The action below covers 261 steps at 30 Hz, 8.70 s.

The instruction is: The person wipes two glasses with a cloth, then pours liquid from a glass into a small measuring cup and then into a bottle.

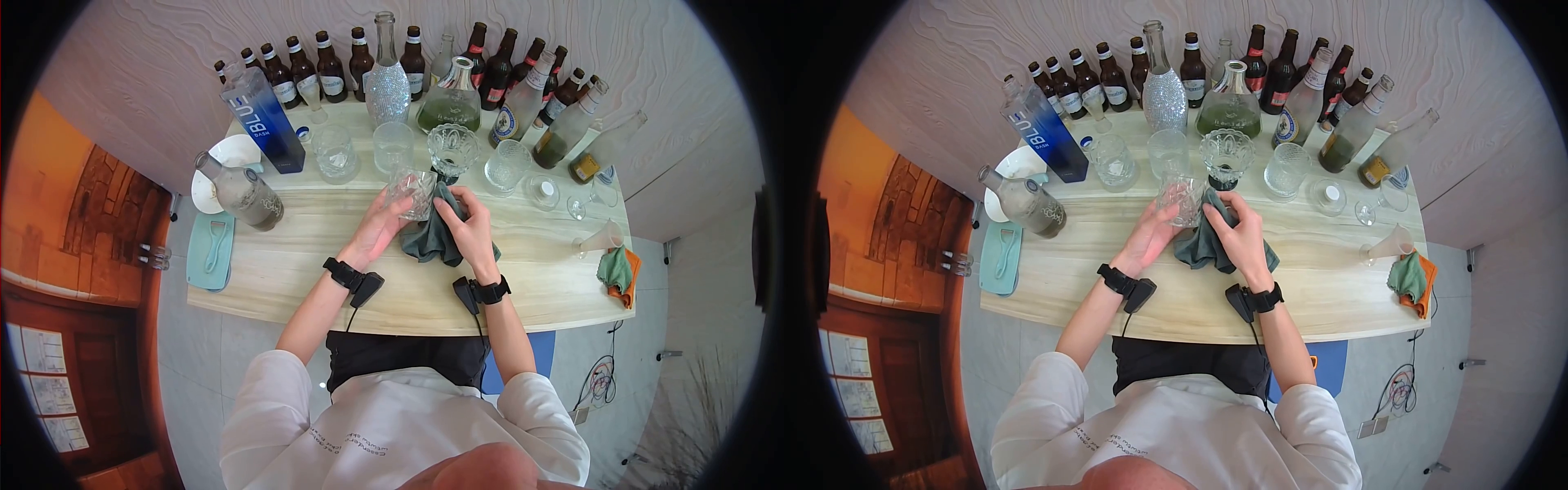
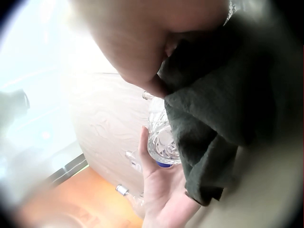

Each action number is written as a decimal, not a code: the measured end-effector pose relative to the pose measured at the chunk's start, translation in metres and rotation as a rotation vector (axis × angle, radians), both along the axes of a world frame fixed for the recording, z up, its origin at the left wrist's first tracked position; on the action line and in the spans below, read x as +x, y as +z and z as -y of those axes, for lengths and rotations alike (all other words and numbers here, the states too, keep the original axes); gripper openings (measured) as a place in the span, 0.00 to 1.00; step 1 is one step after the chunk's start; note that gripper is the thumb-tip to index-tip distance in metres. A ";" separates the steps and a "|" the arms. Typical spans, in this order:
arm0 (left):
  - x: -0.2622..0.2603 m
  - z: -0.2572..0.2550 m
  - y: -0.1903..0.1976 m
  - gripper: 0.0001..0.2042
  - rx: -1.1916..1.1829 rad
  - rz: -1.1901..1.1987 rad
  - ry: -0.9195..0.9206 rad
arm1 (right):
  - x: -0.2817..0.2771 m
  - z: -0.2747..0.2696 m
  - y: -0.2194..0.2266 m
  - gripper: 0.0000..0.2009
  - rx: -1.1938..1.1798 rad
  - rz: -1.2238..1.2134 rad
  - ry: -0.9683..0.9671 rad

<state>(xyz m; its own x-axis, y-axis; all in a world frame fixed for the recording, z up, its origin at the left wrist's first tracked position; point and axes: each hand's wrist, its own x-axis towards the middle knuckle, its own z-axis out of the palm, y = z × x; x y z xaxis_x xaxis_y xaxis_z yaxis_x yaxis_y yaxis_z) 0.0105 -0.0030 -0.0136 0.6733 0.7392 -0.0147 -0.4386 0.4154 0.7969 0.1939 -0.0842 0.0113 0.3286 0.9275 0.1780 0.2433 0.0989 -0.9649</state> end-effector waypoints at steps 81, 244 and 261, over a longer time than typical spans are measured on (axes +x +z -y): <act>-0.003 -0.005 -0.010 0.37 -0.001 0.037 -0.103 | -0.001 -0.002 -0.004 0.12 0.165 -0.151 -0.143; -0.006 -0.005 -0.007 0.36 -0.100 0.130 0.005 | -0.001 -0.002 -0.005 0.10 0.065 -0.025 0.069; -0.004 -0.004 -0.002 0.35 -0.080 0.046 -0.055 | -0.002 0.001 -0.004 0.09 0.111 0.009 0.112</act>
<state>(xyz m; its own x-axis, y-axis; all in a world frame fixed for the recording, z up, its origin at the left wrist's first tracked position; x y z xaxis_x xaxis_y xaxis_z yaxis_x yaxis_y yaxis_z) 0.0065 0.0013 -0.0158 0.7139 0.6991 -0.0402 -0.4489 0.5010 0.7399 0.1916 -0.0847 0.0076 0.2222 0.9328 0.2838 0.2337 0.2316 -0.9443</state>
